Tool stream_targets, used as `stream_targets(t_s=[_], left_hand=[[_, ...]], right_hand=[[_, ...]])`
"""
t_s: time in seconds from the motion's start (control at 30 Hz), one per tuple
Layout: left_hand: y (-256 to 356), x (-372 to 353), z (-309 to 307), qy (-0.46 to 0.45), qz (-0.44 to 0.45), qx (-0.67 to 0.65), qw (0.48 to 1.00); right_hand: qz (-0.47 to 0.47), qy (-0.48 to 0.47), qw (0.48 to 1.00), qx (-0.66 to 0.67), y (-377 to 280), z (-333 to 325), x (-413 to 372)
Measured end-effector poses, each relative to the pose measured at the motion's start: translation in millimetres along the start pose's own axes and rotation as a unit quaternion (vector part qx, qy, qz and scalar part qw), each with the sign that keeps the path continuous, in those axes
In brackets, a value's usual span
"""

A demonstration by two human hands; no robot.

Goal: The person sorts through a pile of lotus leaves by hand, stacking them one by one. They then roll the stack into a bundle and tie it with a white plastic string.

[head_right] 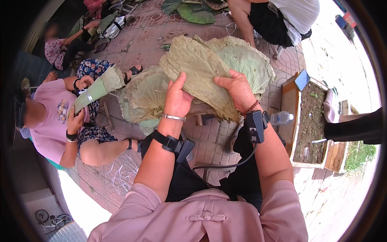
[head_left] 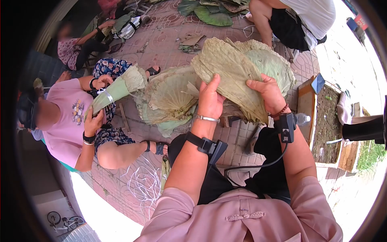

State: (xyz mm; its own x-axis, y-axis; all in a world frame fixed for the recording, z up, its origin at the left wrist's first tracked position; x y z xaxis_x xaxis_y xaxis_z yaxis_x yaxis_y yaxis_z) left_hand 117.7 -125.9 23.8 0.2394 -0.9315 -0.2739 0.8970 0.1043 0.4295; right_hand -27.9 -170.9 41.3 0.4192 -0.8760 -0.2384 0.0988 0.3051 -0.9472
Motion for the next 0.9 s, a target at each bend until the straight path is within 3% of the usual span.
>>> stream_targets(t_s=[0.27,0.33,0.57,0.9], left_hand=[[0,5,-5,0.003,0.0,-0.022,1.0],[6,3,-7,0.025,0.034,0.004,0.999],[4,2,-8,0.023,0.001,0.006,1.0],[10,4,-1,-0.027,0.01,-0.02,0.999]], right_hand=[[-0.003,0.008,1.0,-0.011,-2,-1,-1],[-0.002,0.008,1.0,-0.015,-1,-1,0],[0.02,0.004,0.999,0.031,3,0,0],[0.013,0.03,0.999,0.012,9,-5,3]])
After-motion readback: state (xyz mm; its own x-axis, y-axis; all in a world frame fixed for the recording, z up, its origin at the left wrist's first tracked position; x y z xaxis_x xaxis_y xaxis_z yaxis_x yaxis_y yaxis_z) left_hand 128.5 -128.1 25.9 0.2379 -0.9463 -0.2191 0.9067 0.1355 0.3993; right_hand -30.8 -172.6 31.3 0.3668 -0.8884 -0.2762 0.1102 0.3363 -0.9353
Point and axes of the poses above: each hand's wrist, its own x-axis towards the middle knuckle, its own z-axis out of the palm, y = z × x, the point moved 10 cm from there along x, towards the middle knuckle, and after that the axes turned 13 degrees about -x, right-handed, at the moved point
